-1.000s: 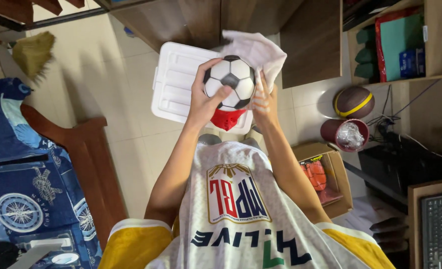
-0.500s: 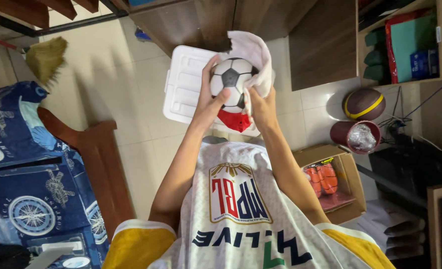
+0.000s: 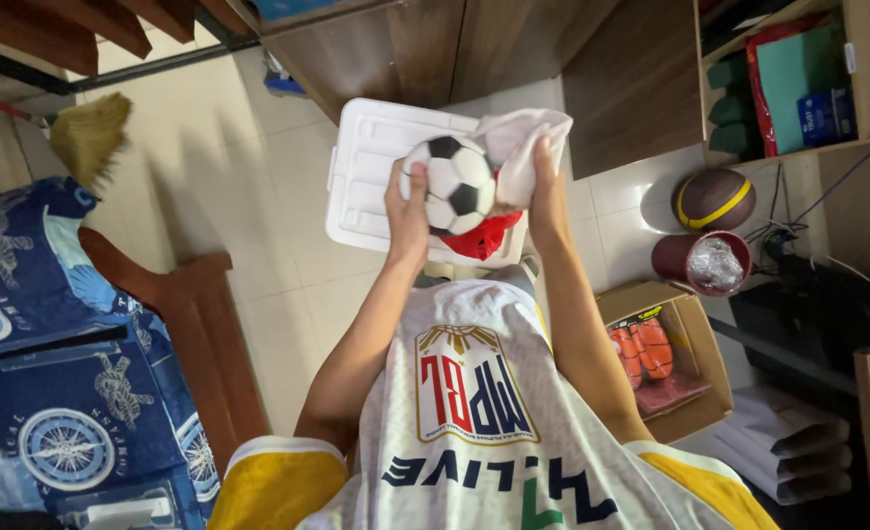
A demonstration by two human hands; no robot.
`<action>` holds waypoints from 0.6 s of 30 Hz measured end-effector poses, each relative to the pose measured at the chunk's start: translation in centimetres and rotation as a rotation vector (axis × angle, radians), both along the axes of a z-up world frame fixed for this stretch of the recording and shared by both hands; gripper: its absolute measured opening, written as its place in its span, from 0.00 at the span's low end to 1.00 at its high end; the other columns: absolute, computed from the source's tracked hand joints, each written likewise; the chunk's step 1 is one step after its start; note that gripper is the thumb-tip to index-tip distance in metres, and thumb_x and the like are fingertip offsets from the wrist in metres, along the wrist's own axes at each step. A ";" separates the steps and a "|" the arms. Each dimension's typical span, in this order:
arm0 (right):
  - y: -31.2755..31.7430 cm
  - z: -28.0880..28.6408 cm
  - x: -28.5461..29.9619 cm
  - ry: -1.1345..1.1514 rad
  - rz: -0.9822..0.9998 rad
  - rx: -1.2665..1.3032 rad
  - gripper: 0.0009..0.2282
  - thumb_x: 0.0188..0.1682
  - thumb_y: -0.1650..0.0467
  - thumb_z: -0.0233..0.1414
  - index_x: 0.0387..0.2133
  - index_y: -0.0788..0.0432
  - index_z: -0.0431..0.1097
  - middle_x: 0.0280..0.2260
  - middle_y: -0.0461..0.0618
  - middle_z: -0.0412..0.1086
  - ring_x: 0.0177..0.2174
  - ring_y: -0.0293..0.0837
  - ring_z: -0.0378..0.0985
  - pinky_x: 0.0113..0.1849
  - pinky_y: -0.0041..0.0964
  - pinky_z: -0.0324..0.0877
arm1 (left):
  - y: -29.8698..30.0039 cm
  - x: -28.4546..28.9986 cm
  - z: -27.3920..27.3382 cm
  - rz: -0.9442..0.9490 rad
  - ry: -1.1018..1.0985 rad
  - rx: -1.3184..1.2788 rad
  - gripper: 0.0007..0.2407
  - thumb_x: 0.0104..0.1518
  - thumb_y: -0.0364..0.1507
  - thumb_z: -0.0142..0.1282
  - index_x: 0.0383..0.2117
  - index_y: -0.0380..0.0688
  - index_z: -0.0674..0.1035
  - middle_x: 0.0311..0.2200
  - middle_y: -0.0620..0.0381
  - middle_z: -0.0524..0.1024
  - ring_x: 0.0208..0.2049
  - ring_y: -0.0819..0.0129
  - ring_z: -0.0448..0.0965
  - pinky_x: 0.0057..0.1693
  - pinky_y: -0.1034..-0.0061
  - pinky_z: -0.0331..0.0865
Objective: The person wipes a white plastic lid with a cloth, then opens a wooden cabinet to retrieve a red bag. They unpack a small soccer ball and a purple ball from the bag, wiping each with the cloth before placing them on the lid.
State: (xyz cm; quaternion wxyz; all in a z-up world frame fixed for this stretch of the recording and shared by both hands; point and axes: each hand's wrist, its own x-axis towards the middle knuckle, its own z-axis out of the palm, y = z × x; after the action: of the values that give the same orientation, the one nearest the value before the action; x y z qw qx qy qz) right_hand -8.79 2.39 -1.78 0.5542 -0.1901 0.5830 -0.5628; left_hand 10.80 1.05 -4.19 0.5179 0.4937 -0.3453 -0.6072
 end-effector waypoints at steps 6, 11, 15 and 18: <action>4.1 -6.3 -0.2 0.245 0.268 -0.108 0.19 0.56 0.61 0.54 0.50 0.66 0.69 0.37 0.49 0.71 0.35 0.39 0.74 0.34 0.34 0.72 | -0.1 -0.1 1.8 -0.007 -0.087 -0.020 0.23 0.67 0.45 0.49 0.57 0.35 0.74 0.50 0.47 0.79 0.51 0.64 0.76 0.60 0.72 0.70; 4.6 -0.2 4.0 0.263 0.249 -0.275 0.26 0.52 0.64 0.58 0.60 0.66 0.59 0.49 0.52 0.70 0.45 0.41 0.74 0.40 0.35 0.70 | 0.3 -1.1 2.9 -0.045 -0.223 -0.136 0.22 0.68 0.43 0.49 0.54 0.34 0.76 0.45 0.47 0.81 0.48 0.65 0.77 0.57 0.72 0.70; 4.4 1.5 4.6 0.217 0.100 -0.250 0.24 0.49 0.69 0.61 0.56 0.67 0.63 0.46 0.53 0.73 0.42 0.40 0.78 0.43 0.33 0.77 | 0.7 -1.6 3.1 -0.058 -0.179 -0.110 0.20 0.68 0.41 0.50 0.53 0.33 0.77 0.43 0.47 0.81 0.45 0.66 0.78 0.54 0.73 0.73; 4.7 3.2 4.8 0.229 0.038 -0.052 0.22 0.47 0.71 0.59 0.54 0.66 0.64 0.41 0.53 0.74 0.35 0.41 0.77 0.29 0.37 0.70 | 1.2 -1.9 3.6 -0.062 -0.182 -0.096 0.20 0.67 0.40 0.51 0.52 0.32 0.77 0.42 0.47 0.81 0.44 0.66 0.78 0.53 0.73 0.73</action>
State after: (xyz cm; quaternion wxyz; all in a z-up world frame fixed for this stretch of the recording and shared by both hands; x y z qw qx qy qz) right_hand -4.01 7.14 1.40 0.4894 -0.2788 0.6239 -0.5417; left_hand 8.94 2.27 -0.55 0.4885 0.5104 -0.4347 -0.5585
